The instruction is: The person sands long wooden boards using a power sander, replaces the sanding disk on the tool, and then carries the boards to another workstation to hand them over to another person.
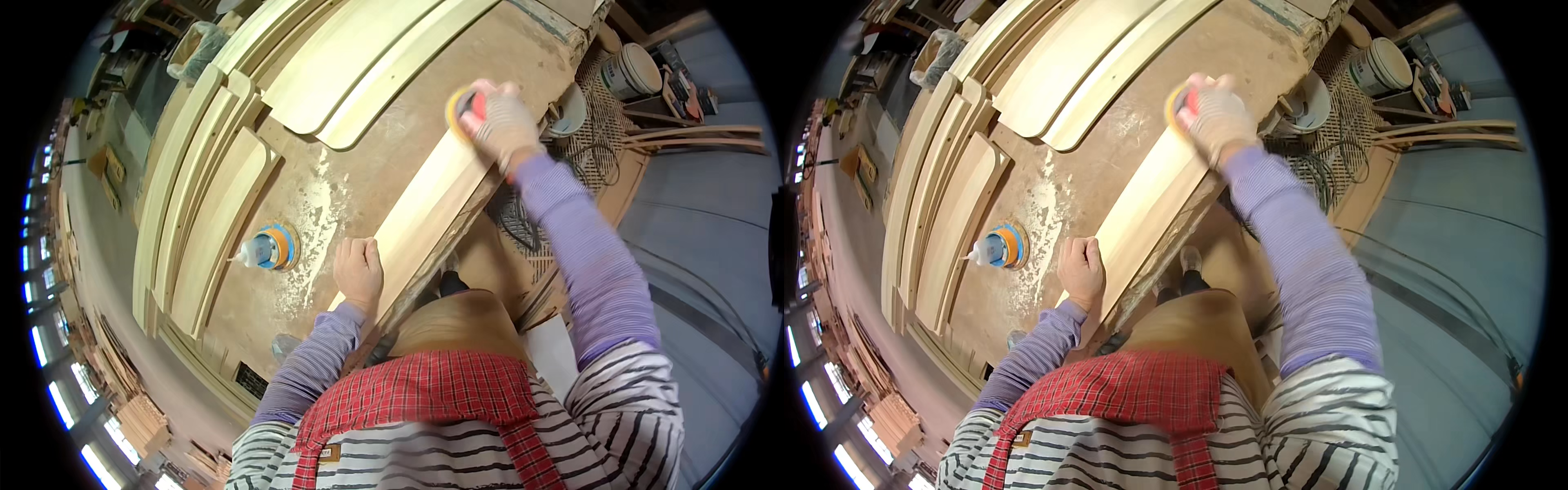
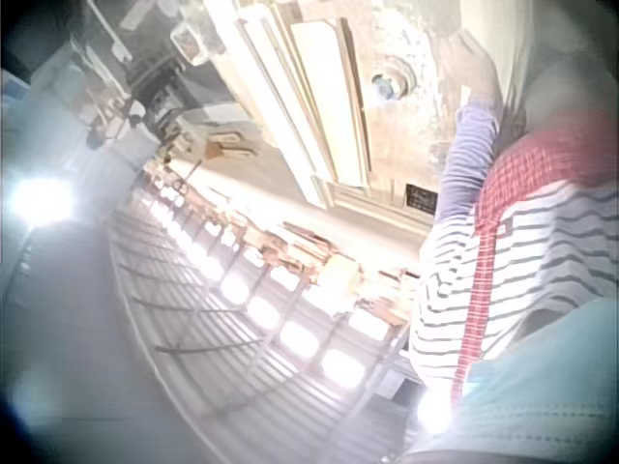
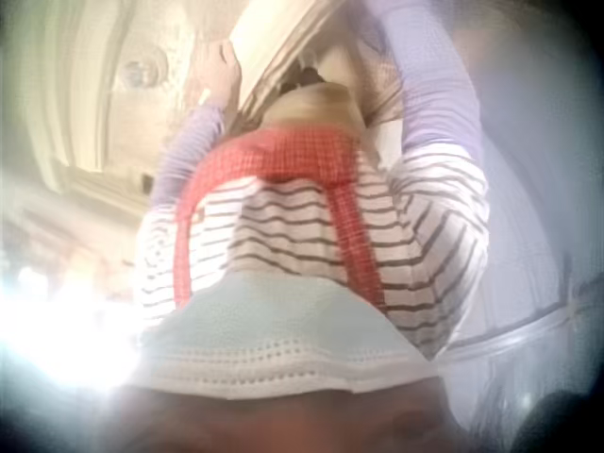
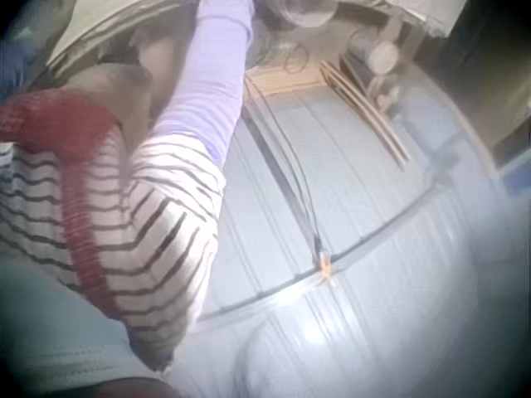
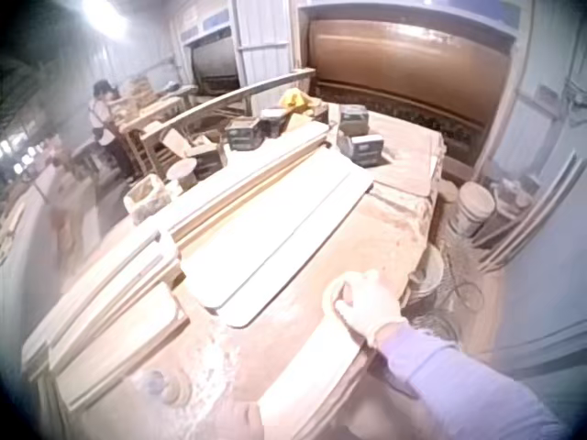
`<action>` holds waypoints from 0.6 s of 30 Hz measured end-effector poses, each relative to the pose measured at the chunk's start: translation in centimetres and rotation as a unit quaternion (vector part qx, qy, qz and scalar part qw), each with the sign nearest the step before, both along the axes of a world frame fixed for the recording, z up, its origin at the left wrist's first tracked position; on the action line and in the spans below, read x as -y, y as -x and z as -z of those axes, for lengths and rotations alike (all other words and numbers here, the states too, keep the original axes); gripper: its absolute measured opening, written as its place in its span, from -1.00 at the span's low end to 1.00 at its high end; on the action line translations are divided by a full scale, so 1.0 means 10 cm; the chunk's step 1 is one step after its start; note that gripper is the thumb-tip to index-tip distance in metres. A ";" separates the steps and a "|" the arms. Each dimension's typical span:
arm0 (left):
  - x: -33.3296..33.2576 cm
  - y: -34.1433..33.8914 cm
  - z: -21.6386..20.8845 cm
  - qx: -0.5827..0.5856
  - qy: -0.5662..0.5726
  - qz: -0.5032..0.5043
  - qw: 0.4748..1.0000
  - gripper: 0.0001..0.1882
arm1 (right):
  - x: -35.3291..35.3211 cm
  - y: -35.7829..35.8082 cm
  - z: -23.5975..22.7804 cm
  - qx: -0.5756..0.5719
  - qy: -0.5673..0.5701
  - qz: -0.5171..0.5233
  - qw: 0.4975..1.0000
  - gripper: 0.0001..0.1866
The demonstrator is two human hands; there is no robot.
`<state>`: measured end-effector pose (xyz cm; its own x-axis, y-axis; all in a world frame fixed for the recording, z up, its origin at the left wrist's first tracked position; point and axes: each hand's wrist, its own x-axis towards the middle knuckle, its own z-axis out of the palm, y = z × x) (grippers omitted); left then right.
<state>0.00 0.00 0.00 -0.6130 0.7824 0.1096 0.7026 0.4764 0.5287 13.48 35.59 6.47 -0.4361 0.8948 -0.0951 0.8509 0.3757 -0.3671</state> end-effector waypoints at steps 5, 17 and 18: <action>-0.14 -0.03 0.04 0.007 -0.014 0.006 1.000 -0.88 | -0.41 -0.04 0.01 -0.034 -0.019 0.111 0.993 -0.39; -0.07 0.00 0.08 -0.020 0.005 0.006 1.000 -0.86 | 0.82 0.09 -0.06 -0.003 0.095 -0.072 0.993 -0.64; -0.08 -0.02 0.04 -0.014 0.011 -0.005 1.000 -0.86 | 0.51 -0.03 -0.12 -0.041 0.077 -0.076 0.993 -0.61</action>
